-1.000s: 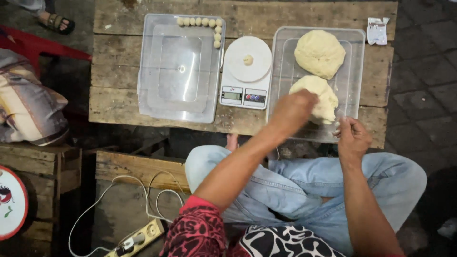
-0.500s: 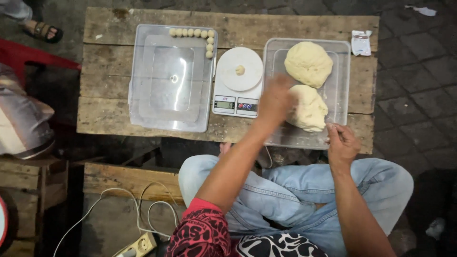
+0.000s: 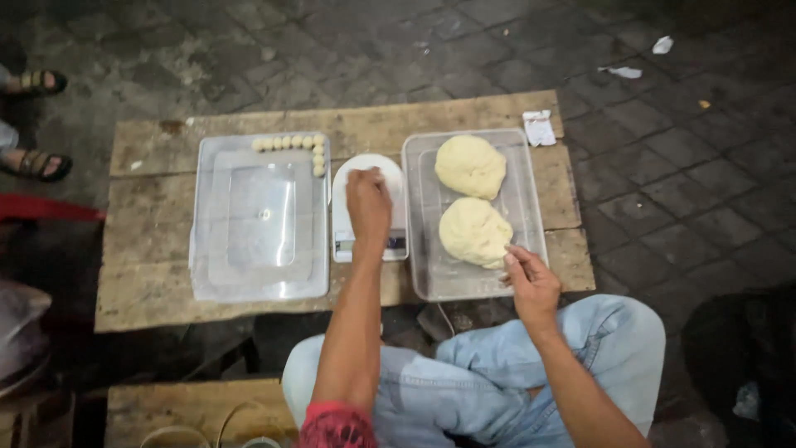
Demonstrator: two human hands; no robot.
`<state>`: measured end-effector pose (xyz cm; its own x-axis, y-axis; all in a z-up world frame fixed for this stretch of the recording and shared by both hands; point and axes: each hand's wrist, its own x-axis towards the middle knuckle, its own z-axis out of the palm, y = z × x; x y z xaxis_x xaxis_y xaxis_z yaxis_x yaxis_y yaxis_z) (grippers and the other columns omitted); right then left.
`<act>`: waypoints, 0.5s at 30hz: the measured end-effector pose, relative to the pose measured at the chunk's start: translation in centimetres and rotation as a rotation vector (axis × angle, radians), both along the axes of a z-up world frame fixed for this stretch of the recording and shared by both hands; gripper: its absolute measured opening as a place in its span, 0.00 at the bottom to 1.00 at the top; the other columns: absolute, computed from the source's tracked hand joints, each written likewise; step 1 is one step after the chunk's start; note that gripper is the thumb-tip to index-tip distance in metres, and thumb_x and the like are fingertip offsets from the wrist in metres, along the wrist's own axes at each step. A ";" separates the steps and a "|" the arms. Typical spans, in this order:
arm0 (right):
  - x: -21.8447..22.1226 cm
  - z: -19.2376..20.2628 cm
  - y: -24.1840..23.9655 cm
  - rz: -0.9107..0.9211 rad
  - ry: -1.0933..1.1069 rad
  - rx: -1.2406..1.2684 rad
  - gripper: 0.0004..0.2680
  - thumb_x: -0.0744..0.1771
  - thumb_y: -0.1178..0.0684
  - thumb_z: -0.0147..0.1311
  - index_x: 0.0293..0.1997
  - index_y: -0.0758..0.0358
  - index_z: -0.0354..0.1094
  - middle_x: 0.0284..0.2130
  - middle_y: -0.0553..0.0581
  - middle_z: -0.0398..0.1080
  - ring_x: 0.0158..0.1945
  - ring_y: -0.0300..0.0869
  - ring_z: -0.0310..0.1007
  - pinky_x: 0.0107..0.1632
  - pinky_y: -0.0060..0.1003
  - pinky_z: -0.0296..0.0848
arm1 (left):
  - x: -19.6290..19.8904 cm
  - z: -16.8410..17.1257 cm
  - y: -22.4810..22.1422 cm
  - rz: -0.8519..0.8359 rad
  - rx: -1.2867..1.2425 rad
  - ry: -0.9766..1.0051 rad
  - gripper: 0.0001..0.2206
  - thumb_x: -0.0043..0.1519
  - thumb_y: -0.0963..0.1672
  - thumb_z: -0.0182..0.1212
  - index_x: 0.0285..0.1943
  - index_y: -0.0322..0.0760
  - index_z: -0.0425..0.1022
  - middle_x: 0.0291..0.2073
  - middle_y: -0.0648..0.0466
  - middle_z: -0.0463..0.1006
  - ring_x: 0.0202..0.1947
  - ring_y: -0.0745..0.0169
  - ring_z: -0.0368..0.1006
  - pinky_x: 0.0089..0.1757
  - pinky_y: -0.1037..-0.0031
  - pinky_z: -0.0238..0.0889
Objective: A person is portioning dough using a digital scale and rolling the portions into small uniform balls.
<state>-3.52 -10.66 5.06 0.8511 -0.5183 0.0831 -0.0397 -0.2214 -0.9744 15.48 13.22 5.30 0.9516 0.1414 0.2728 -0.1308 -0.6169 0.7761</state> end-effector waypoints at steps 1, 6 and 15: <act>0.3 0.3 0.1 0.019 0.087 0.173 0.11 0.71 0.56 0.54 0.60 0.65 0.71 0.40 0.56 0.76 0.35 0.38 0.77 0.40 0.35 0.81 | -1.0 1.8 -1.1 -0.070 -0.144 -0.062 0.06 0.64 0.38 0.60 0.46 0.30 0.80 0.35 0.41 0.74 0.37 0.42 0.76 0.37 0.62 0.71; 6.1 1.5 0.4 -0.061 0.196 0.594 0.17 0.71 0.41 0.48 0.61 0.63 0.65 0.43 0.65 0.71 0.40 0.53 0.75 0.43 0.48 0.76 | -9.4 7.1 -8.7 -0.532 -0.268 -0.065 0.21 0.61 0.35 0.53 0.66 0.27 0.66 0.43 0.33 0.76 0.45 0.31 0.75 0.47 0.52 0.70; 6.8 9.6 2.6 -0.254 0.152 0.668 0.17 0.69 0.42 0.54 0.55 0.66 0.73 0.48 0.73 0.75 0.51 0.58 0.79 0.56 0.51 0.78 | -13.8 11.6 -10.6 -0.535 -0.315 -0.330 0.28 0.60 0.39 0.58 0.71 0.20 0.62 0.59 0.29 0.71 0.58 0.32 0.71 0.58 0.59 0.65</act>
<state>3.26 -8.07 14.63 0.6750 -0.6002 -0.4292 -0.1563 0.4523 -0.8781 1.65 2.63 16.92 0.7868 -0.2035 0.5827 -0.6135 -0.1547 0.7744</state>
